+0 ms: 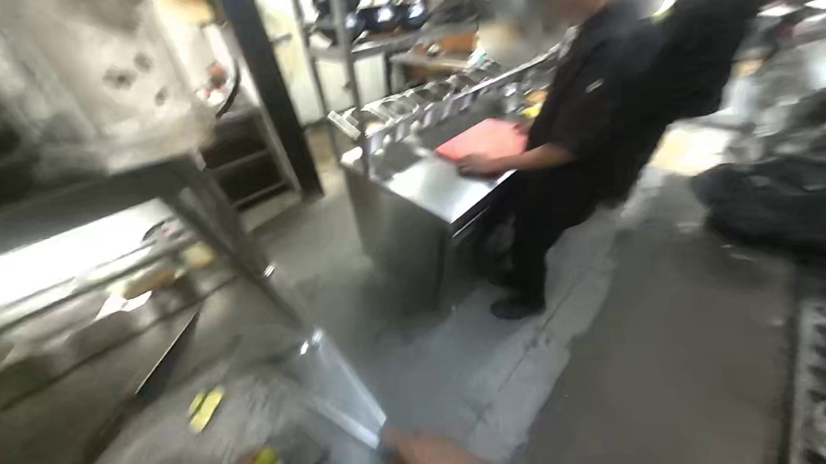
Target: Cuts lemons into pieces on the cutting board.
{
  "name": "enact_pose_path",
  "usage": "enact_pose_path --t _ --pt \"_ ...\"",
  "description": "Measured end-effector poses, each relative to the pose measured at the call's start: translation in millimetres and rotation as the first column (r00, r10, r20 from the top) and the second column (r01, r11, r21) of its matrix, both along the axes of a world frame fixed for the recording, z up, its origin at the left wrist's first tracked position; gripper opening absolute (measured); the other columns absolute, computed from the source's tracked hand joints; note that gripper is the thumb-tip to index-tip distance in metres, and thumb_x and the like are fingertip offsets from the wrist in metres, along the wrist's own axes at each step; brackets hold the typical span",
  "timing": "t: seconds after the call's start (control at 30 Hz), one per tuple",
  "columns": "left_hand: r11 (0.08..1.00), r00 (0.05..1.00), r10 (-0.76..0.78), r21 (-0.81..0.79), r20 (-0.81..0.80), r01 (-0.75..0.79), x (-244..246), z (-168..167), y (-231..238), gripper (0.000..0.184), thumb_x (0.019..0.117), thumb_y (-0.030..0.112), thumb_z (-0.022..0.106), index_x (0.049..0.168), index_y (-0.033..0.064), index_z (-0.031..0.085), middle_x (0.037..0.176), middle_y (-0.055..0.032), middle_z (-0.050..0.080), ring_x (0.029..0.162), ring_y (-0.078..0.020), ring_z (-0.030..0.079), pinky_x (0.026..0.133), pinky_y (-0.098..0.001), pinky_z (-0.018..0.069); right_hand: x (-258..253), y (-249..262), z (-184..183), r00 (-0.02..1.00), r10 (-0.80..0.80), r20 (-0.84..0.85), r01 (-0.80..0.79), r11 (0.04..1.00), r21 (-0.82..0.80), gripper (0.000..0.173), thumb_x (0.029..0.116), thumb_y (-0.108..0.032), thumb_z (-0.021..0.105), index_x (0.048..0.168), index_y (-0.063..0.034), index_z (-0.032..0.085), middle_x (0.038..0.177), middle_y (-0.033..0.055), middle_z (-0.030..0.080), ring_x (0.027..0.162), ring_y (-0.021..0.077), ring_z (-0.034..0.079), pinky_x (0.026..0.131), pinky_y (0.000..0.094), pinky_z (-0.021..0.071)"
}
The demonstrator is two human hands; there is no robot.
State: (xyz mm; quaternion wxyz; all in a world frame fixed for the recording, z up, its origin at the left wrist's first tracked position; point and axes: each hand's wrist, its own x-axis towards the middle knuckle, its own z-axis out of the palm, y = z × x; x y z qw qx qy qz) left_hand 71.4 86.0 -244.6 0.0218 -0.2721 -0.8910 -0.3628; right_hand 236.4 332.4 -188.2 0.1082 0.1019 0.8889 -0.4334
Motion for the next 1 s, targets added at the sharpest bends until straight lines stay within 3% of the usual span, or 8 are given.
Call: enact_pose_path --t 0.07,0.17,0.3,0.47,0.57,0.73,0.87,1.0 --pt "0.994 0.993 0.031 0.104 -0.110 -0.020 -1 -24 -10 0.043 0.0935 0.032 0.071 0.120 -0.0014 0.071 0.111 -0.0176 0.073 0.102 -0.0276 0.072 0.092 -0.0478 0.0588 2 0 10 0.995 0.009 0.104 -0.007 1.000 -0.021 0.045 0.1055 -0.043 0.051 0.135 -0.0088 0.057 0.102 0.0178 0.071 0.095 0.0351 0.071 0.086 0.0573 0.0553" --pt "0.978 0.987 0.161 0.133 0.018 -0.162 2 -29 -21 0.041 0.0895 0.024 0.078 0.123 0.0022 0.069 0.110 -0.0132 0.073 0.095 -0.0228 0.072 0.086 -0.0449 0.0602 -2 -3 -1 0.982 0.031 0.186 -0.027 0.999 -0.023 0.046 0.1064 -0.045 0.048 0.136 -0.0105 0.056 0.097 0.0149 0.070 0.086 0.0320 0.070 0.080 0.0545 0.0567" --pt "0.964 0.972 0.221 0.132 0.086 -0.231 3 -27 -22 0.045 0.0872 0.022 0.081 0.128 0.0101 0.066 0.119 -0.0077 0.071 0.102 -0.0201 0.069 0.088 -0.0431 0.0583 -8 -7 -8 0.965 0.117 0.236 -0.118 0.993 -0.011 0.045 0.1063 -0.047 0.046 0.134 -0.0125 0.055 0.093 0.0120 0.069 0.079 0.0294 0.071 0.072 0.0525 0.0593" --pt "0.974 0.983 0.169 0.167 -0.072 -0.155 0 -36 -27 0.032 0.0922 0.027 0.075 0.120 0.0108 0.072 0.127 -0.0068 0.070 0.114 -0.0187 0.067 0.091 -0.0397 0.0573 -26 -27 17 0.900 0.239 0.366 -0.279 0.958 0.060 0.044 0.1091 -0.042 0.043 0.141 -0.0114 0.050 0.104 0.0189 0.069 0.096 0.0370 0.070 0.086 0.0570 0.0545" --pt "0.974 0.990 0.128 0.193 -0.062 -0.114 -1 -32 -29 0.026 0.0927 0.024 0.074 0.115 0.0101 0.073 0.124 -0.0059 0.071 0.111 -0.0154 0.068 0.090 -0.0358 0.0576 -35 -36 18 0.893 0.262 0.367 -0.323 0.940 0.114 0.043 0.1095 -0.041 0.040 0.140 -0.0117 0.049 0.107 0.0197 0.069 0.102 0.0390 0.069 0.090 0.0583 0.0524" --pt "0.965 0.981 0.157 0.231 -0.116 -0.127 10 -27 -28 0.036 0.0781 0.010 0.077 0.113 0.0067 0.069 0.117 -0.0053 0.072 0.104 -0.0137 0.070 0.091 -0.0345 0.0595 -39 -36 16 0.901 0.248 0.355 -0.300 0.949 0.101 0.043 0.1090 -0.042 0.042 0.139 -0.0116 0.051 0.106 0.0184 0.069 0.100 0.0375 0.069 0.088 0.0568 0.0534" --pt "0.956 0.976 0.193 0.245 -0.103 -0.164 4 -32 -27 0.039 0.0780 0.005 0.076 0.116 0.0033 0.068 0.121 -0.0109 0.068 0.107 -0.0195 0.068 0.092 -0.0375 0.0595 -41 -38 17 0.892 0.257 0.373 -0.313 0.945 0.099 0.042 0.1093 -0.042 0.042 0.138 -0.0135 0.051 0.103 0.0171 0.069 0.097 0.0365 0.069 0.087 0.0566 0.0539" --pt "0.958 0.986 0.154 0.255 -0.065 -0.133 2 -35 -32 0.034 0.0826 0.012 0.077 0.115 0.0051 0.070 0.122 -0.0103 0.068 0.111 -0.0183 0.067 0.094 -0.0373 0.0592 -43 -43 19 0.876 0.278 0.394 -0.355 0.925 0.135 0.044 0.1097 -0.041 0.041 0.142 -0.0130 0.050 0.109 0.0200 0.069 0.105 0.0400 0.068 0.090 0.0599 0.0519"
